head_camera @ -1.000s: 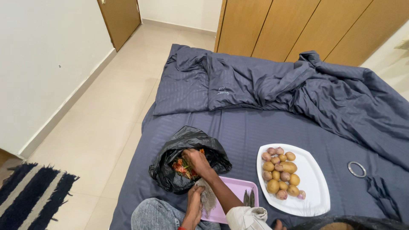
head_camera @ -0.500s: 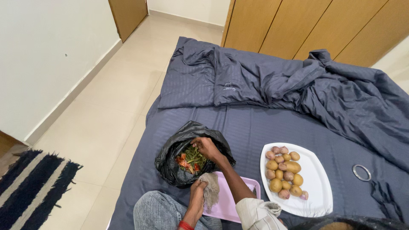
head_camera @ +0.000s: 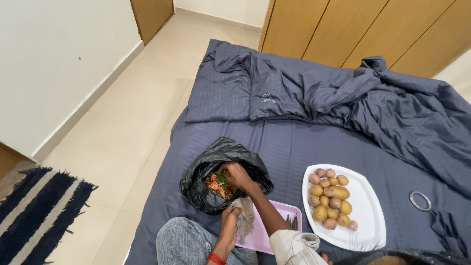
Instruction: The person sits cross-legged on a bed and peels the skin off long green vegetables using a knife. The peeled skins are placed into a black plastic bag, while the peeled vegetables are placed into a pink tray. A white plate with potatoes is visible nearby.
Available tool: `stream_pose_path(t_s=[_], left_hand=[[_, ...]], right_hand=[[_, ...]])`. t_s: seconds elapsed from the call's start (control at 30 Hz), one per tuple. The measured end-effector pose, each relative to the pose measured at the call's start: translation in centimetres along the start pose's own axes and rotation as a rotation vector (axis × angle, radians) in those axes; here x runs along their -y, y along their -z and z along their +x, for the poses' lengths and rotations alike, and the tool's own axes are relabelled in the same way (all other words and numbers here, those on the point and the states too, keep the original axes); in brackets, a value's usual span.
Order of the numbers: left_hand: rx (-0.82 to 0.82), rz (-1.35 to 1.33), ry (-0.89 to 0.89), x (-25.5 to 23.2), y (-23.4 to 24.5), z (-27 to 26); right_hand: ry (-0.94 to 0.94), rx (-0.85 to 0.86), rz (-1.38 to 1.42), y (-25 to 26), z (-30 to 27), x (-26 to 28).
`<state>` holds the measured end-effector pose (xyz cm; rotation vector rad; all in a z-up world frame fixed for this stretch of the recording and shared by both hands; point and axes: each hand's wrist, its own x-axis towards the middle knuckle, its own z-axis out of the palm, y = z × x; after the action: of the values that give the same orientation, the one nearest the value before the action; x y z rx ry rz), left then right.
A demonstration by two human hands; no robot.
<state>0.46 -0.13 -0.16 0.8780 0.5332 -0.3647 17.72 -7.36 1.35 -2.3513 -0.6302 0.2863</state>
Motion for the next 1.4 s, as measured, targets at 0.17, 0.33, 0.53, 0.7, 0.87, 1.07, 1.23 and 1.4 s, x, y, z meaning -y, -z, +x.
stream_pose_path(t_s=[0.17, 0.33, 0.53, 0.7, 0.87, 1.07, 1.23, 1.4], left_hand=[[0.027, -0.018, -0.015, 0.3, 0.3, 0.1], [0.036, -0.015, -0.045, 0.7, 0.7, 0.5], [-0.016, 0.074, -0.018, 0.4, 0.6, 0.5], [0.041, -0.022, -0.063, -0.1, 0.3, -0.2], [0.04, -0.04, -0.047, -0.2, 0.0, -0.3], [-0.017, 0.059, -0.038, 0.5, 0.5, 0.5], [0.023, 0.043, -0.094, 1.1, 0.8, 0.8], [0.038, 0.042, -0.09, 0.5, 0.4, -0.2]], right_hand=[[0.096, -0.067, -0.242, -3.1, 0.6, -0.3], [-0.003, -0.018, -0.331, -5.3, 1.7, -2.8], [0.079, -0.075, -0.255, -4.5, 1.1, -3.3], [0.116, -0.129, -0.134, -1.6, -0.9, 0.1], [0.066, -0.159, -0.086, 1.0, -2.5, 2.3], [0.087, -0.195, 0.03, 2.9, -3.4, 3.2], [0.105, -0.204, 0.018, 3.2, -4.0, 2.9], [0.12, -0.29, -0.083, 2.9, -4.6, 2.9]])
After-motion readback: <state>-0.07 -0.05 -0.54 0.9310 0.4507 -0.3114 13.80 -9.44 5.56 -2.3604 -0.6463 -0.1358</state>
